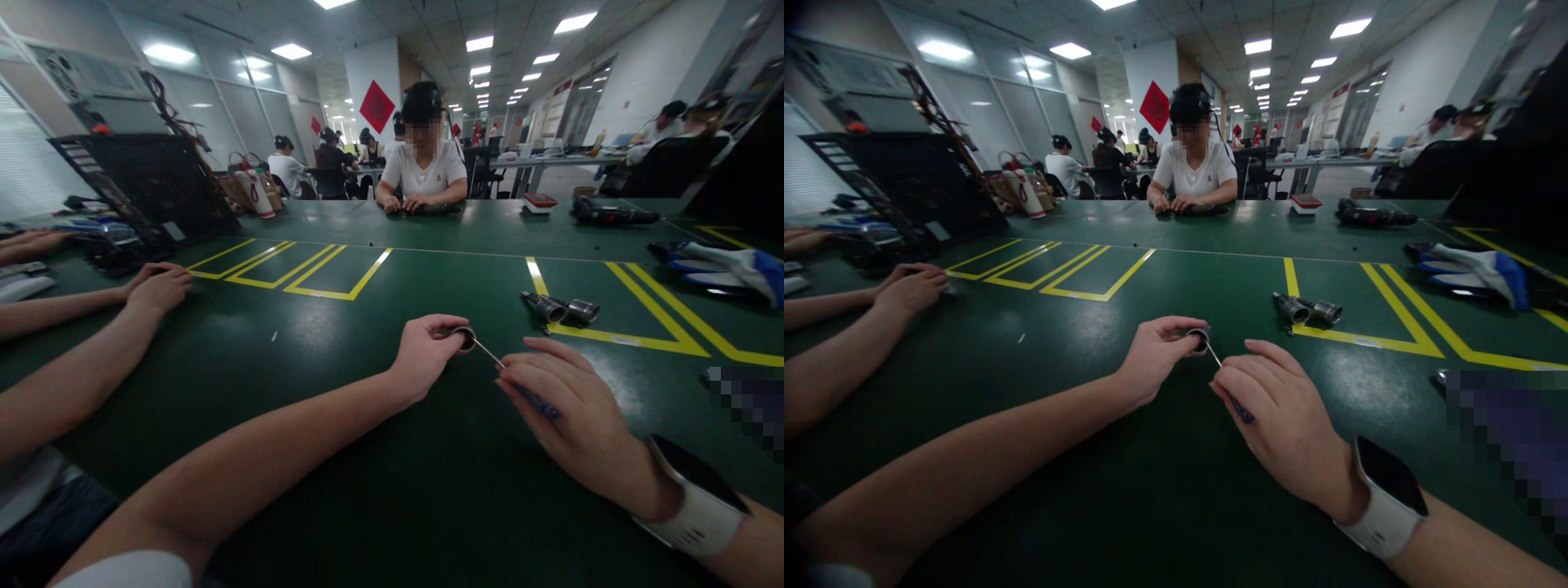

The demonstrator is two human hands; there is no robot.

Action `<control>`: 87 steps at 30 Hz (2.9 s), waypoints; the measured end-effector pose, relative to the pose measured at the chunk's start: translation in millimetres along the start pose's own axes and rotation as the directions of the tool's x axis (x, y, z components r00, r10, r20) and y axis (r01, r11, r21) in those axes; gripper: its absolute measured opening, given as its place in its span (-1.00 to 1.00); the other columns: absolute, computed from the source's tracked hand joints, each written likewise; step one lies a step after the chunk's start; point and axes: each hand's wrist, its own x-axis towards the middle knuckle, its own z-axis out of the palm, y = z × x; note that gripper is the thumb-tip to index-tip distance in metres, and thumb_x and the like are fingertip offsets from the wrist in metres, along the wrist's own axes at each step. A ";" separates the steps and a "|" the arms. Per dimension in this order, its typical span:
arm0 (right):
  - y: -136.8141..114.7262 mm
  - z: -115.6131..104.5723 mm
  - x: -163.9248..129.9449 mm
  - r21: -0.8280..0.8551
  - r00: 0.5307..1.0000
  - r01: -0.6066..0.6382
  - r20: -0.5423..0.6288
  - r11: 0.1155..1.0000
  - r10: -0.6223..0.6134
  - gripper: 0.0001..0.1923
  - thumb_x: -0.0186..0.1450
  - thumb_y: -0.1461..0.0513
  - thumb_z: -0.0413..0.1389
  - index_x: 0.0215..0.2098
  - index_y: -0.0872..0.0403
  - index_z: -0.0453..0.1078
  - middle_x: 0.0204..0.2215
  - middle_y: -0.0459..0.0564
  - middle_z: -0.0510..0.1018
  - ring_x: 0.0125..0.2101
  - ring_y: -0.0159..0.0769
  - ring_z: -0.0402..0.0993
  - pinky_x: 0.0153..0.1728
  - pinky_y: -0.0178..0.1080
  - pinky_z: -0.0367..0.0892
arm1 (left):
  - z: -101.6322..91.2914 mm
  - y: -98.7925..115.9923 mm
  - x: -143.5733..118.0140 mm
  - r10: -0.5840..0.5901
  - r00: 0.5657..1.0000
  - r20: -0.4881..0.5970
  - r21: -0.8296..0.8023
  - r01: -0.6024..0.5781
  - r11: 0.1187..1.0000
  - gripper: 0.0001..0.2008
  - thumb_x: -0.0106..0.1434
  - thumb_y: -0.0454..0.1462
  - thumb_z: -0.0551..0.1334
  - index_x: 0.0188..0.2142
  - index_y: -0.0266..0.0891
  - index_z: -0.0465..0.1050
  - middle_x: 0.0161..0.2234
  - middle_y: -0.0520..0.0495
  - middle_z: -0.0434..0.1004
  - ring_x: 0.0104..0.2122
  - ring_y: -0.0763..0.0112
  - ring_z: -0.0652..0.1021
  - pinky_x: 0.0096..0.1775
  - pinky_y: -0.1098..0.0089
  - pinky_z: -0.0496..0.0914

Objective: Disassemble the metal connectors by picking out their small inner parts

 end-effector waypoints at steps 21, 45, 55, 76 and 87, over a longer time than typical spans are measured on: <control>13.1 4.9 3.3 0.749 0.635 -0.592 0.207 0.297 0.744 -0.77 0.11 0.10 0.22 -0.38 0.10 0.39 -0.57 -0.08 0.48 -0.56 -0.34 0.43 -0.55 -0.27 0.39 | -34.5 -13.3 30.7 0.181 0.978 0.107 0.481 -0.210 0.851 -0.49 -0.02 -0.48 0.29 -0.04 -0.17 0.39 -0.13 -0.11 0.36 -0.13 0.34 0.43 -0.05 0.22 0.34; 1.7 2.0 -0.1 0.656 0.783 -0.578 0.279 0.486 0.556 -0.80 0.28 0.14 0.03 -0.29 0.05 0.44 -0.30 -0.01 0.56 -0.25 -0.23 0.49 -0.23 -0.15 0.38 | -21.1 -3.2 20.0 0.196 0.836 0.513 0.712 -0.542 0.446 -0.84 0.09 -0.22 0.25 -0.48 -0.26 0.33 -0.48 0.06 0.36 -0.46 0.47 0.38 -0.38 0.44 0.23; -5.9 3.2 3.7 0.652 0.669 -0.689 0.407 0.315 0.621 -0.80 0.25 0.13 0.06 -0.27 0.01 0.48 -0.22 -0.03 0.55 -0.16 -0.21 0.44 -0.11 -0.14 0.28 | -20.9 -1.4 14.4 0.303 0.778 0.550 0.717 -0.626 0.305 -0.86 0.12 -0.27 0.23 -0.49 -0.25 0.30 -0.48 0.06 0.39 -0.43 0.47 0.40 -0.30 0.40 0.21; -3.7 8.9 1.3 0.742 0.550 -0.667 0.551 -0.067 0.628 -0.78 0.22 0.12 0.11 -0.23 0.03 0.49 -0.19 0.00 0.54 -0.20 -0.22 0.42 -0.19 -0.15 0.27 | -21.8 -4.9 14.4 0.403 0.761 0.508 0.702 -0.637 0.318 -0.86 0.13 -0.30 0.23 -0.50 -0.27 0.30 -0.50 0.07 0.38 -0.46 0.49 0.40 -0.30 0.40 0.21; 1.4 10.6 3.1 0.754 0.498 -0.610 0.604 -0.244 0.622 -0.79 0.18 0.14 0.16 -0.26 0.06 0.50 -0.19 0.04 0.55 -0.17 -0.20 0.42 -0.17 -0.15 0.26 | -22.5 -5.4 18.3 0.337 0.781 0.526 0.646 -0.624 0.439 -0.88 0.10 -0.31 0.21 -0.51 -0.26 0.28 -0.50 0.07 0.33 -0.47 0.50 0.37 -0.37 0.45 0.24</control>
